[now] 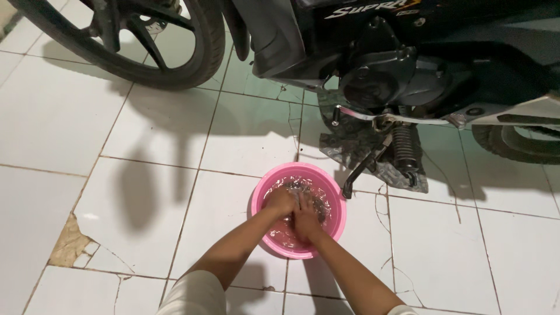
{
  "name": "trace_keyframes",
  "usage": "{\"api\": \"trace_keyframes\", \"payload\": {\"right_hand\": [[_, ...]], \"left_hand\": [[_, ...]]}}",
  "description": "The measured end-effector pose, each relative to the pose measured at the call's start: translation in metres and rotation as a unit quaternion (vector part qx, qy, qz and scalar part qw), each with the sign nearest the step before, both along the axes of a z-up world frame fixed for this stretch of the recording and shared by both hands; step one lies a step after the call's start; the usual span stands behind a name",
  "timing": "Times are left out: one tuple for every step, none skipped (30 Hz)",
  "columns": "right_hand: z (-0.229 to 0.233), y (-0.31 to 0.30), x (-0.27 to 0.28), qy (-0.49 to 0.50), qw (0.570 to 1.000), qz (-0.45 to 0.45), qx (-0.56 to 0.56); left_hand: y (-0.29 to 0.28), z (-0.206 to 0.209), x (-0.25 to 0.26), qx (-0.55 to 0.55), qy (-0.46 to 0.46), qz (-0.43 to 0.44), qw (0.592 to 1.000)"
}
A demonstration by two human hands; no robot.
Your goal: The person wipes the lower side panels and engine area of a black motorcycle using a wet cloth. They repeatedly dip the cloth into a pink basin of water, wring it out, and continue wiping the same sections of the motorcycle's bodywork.
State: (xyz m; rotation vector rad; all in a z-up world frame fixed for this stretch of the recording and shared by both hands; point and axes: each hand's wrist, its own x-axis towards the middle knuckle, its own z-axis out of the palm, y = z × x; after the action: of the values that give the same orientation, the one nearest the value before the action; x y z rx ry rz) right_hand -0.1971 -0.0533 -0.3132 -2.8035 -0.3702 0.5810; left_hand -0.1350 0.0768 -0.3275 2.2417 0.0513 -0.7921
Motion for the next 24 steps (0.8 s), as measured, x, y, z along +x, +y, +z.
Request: {"api": "trace_keyframes", "payload": {"right_hand": [[-0.015,-0.006,0.005,-0.048,0.997,0.001,0.053],[-0.017,-0.007,0.021,0.079,0.947,-0.165,0.265],[-0.018,-0.008,0.037,0.2,0.811,-0.313,0.451],[-0.02,-0.011,0.045,0.305,0.603,-0.429,0.599],[-0.021,-0.018,0.049,0.197,0.75,-0.341,0.531],[-0.017,-0.027,0.053,0.079,0.863,-0.235,0.44],[-0.009,-0.034,0.054,-0.042,0.936,-0.12,0.328],[0.001,-0.03,0.051,-0.047,0.919,-0.148,0.363],[0.013,-0.02,0.045,-0.052,0.9,-0.179,0.395],[0.029,-0.01,0.037,-0.056,0.878,-0.209,0.427],[0.045,-0.003,0.031,-0.068,0.86,-0.241,0.445],[0.06,0.002,0.024,-0.079,0.84,-0.272,0.463],[0.072,0.008,0.018,-0.087,0.818,-0.302,0.481],[0.081,0.014,0.014,-0.076,0.814,-0.342,0.463],[0.086,0.017,0.01,-0.064,0.809,-0.382,0.442],[0.089,0.02,0.008,-0.052,0.802,-0.422,0.42],[0.089,0.024,0.005,-0.111,0.814,-0.401,0.405],[0.086,0.027,0.001,-0.168,0.823,-0.378,0.389],[0.082,0.029,-0.003,-0.225,0.828,-0.354,0.373],[0.077,0.029,-0.007,-0.236,0.818,-0.363,0.377],[0.072,0.03,-0.01,-0.247,0.809,-0.372,0.382],[0.069,0.031,-0.009,-0.258,0.799,-0.381,0.387],[0.067,0.03,-0.007,-0.257,0.798,-0.373,0.399],[0.067,0.031,-0.005,-0.257,0.796,-0.364,0.411]], "left_hand": [[-0.003,-0.007,-0.002,-0.031,0.003,0.066,0.997],[-0.009,-0.013,-0.007,-0.061,0.006,0.132,0.989],[-0.016,-0.017,-0.01,-0.092,0.009,0.196,0.976],[-0.022,-0.017,-0.013,-0.119,0.023,0.252,0.96],[-0.028,-0.012,-0.013,-0.145,0.035,0.308,0.94],[-0.029,-0.005,-0.013,-0.17,0.045,0.362,0.915],[-0.028,0.003,-0.013,-0.241,0.115,0.401,0.876],[-0.025,0.013,-0.009,-0.309,0.183,0.434,0.826],[-0.025,0.02,-0.006,-0.374,0.249,0.459,0.766],[-0.023,0.023,-0.003,-0.393,0.267,0.454,0.754],[-0.02,0.022,0.004,-0.411,0.282,0.448,0.742],[-0.019,0.018,0.011,-0.43,0.297,0.441,0.73],[-0.019,0.009,0.015,-0.453,0.293,0.411,0.735],[-0.019,-0.001,0.019,-0.476,0.288,0.381,0.738],[-0.022,-0.011,0.021,-0.499,0.286,0.349,0.74],[-0.026,-0.02,0.022,-0.48,0.275,0.374,0.744],[-0.03,-0.027,0.024,-0.461,0.263,0.398,0.748],[-0.035,-0.031,0.025,-0.441,0.251,0.421,0.752],[-0.039,-0.032,0.026,-0.458,0.236,0.444,0.733],[-0.042,-0.032,0.025,-0.474,0.221,0.465,0.714],[-0.043,-0.028,0.026,-0.49,0.205,0.486,0.694],[-0.042,-0.023,0.025,-0.476,0.19,0.488,0.706],[-0.043,-0.017,0.02,-0.462,0.177,0.492,0.717],[-0.043,-0.01,0.015,-0.448,0.164,0.494,0.727]]}}
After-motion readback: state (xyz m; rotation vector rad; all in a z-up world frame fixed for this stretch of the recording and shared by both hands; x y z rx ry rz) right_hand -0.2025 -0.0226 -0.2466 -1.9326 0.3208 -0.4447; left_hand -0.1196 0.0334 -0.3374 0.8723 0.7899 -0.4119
